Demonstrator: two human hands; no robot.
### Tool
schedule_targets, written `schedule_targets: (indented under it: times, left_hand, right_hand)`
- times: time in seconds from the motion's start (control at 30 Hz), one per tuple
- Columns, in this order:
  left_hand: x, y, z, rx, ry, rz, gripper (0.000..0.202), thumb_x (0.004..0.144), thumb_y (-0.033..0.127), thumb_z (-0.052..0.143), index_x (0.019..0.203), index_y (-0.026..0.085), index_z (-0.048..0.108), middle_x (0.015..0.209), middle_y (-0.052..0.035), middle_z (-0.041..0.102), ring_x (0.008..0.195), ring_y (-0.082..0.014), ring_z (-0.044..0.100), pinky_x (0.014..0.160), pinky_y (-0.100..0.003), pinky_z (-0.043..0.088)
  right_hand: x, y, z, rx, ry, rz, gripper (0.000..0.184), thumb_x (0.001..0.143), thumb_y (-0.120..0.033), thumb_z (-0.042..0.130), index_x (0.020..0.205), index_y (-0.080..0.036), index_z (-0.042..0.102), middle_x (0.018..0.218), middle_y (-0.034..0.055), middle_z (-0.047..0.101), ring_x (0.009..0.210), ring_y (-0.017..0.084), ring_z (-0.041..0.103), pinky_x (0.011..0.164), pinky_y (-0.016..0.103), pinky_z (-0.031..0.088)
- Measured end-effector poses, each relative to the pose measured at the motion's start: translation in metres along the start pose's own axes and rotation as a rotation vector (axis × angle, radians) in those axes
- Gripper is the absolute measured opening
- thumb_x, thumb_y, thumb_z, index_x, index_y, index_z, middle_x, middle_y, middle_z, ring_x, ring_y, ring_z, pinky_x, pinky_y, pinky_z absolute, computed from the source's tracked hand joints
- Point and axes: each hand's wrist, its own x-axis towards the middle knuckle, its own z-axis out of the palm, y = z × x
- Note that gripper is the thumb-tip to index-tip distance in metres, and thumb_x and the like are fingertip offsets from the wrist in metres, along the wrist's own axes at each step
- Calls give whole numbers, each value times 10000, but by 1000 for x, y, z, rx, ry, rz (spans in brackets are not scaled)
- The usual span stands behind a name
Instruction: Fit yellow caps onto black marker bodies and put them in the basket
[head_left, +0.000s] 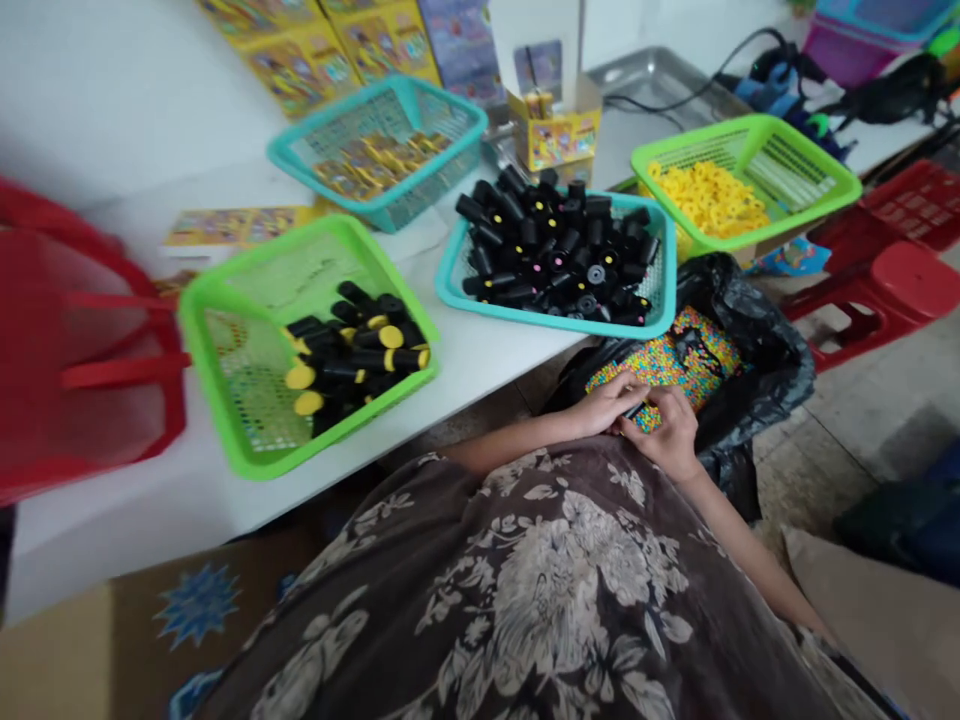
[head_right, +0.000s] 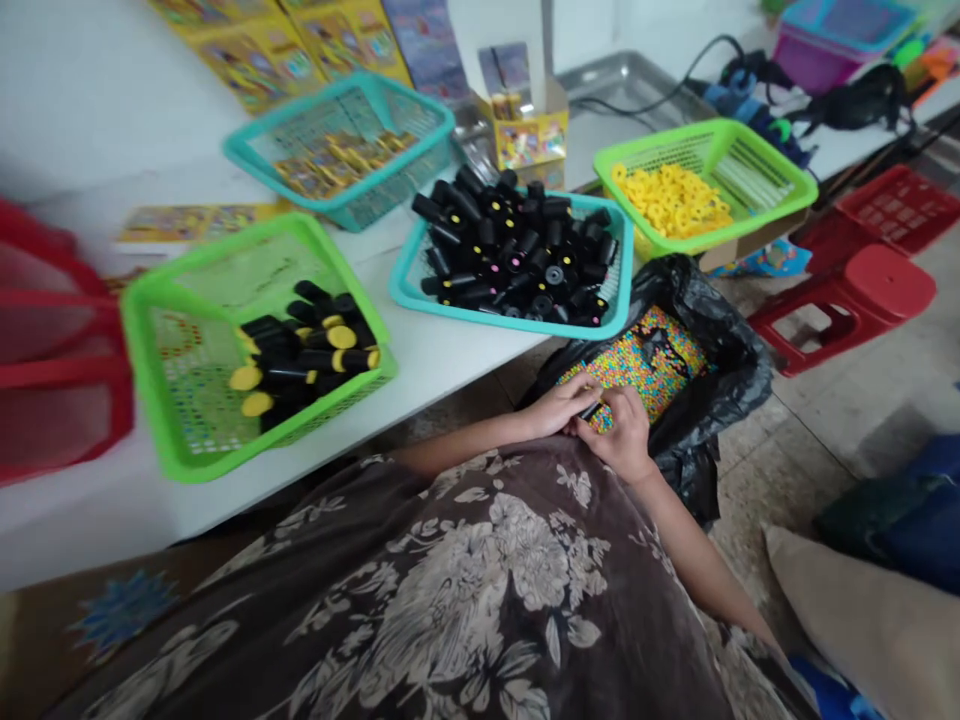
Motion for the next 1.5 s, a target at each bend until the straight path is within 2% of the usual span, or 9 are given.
schedule_targets:
  times: [0.13,0.23,0.47,0.6,0.7,0.83,1.0,1.17,1.5]
  left_hand:
    - [-18,7,-17,14,47,72,350,949,540,676,910,223,532,597,94,486,402,-69,443,421,-213,329]
    - [-50,22,-44,34,246,188,377,915,578,682,915,227,543,626,79,528,444,-75,492,448,-208,369]
    - [-157,52,-163,585,1264,376,244,904,442,680,961,239,559,841,-13,668,771,-185,652,751,-319,530]
    - [-186,54,-205,948,1513,175,242,866,412,734,903,233,576,950,-101,680,1022,-308,656,934,-436,510]
    - [-169,55,-196,994,1487,260,233,897,431,713,895,226,604,980,-113,681,1065,-312,639,992,-453,495]
    - [-104,69,-160,951,1211,428,240,963,459,661,945,220,645,1008,-92,696,1055,-272,641,1010,-411,508]
    - [-27,102,-151,951,1180,199,452,911,537,743,1173,183,641,1263,-185,673,1289,-371,591,1128,-462,461]
    - [-2,114,-160,950,1067,-44,675,918,609,705,1380,140,555,1375,-256,648,1365,-429,569,1134,-493,461]
    - [2,121,-144,953,797,-31,1013,667,564,959,1457,158,474,1497,-260,538,1395,-463,552,1173,-505,436]
  right_hand:
    - [3,0,-3,109,-117,-7,390,909,-564,749,1125,-251,666,994,105,749,910,296,714,813,494,616]
    - [4,4,-4,239,-189,67,445,942,-564,715,1254,-249,670,1061,115,765,905,288,745,790,486,642]
    - [11,10,0,300,-140,230,268,956,-513,705,878,-259,731,774,39,729,654,228,701,583,389,596]
    - [49,-5,-14,187,40,81,225,986,-432,675,832,-271,703,772,41,725,680,222,673,659,405,584]
    - [98,-10,-19,77,87,-10,206,1000,-402,641,851,-270,693,834,62,731,771,238,682,764,431,588]
    - [170,-2,2,-44,-66,14,211,986,-411,611,978,-236,729,994,107,720,931,284,694,895,481,590]
    - [234,10,49,-304,-330,234,421,943,-475,677,1164,-121,728,1142,228,728,1083,382,694,983,549,546]
    - [258,9,71,-356,-447,336,597,985,-617,597,1233,-84,703,1212,287,742,1190,424,699,1063,566,508]
    - [260,-15,81,-203,-596,437,712,1005,-692,544,1437,-130,619,1372,232,731,1306,379,684,1102,496,507]
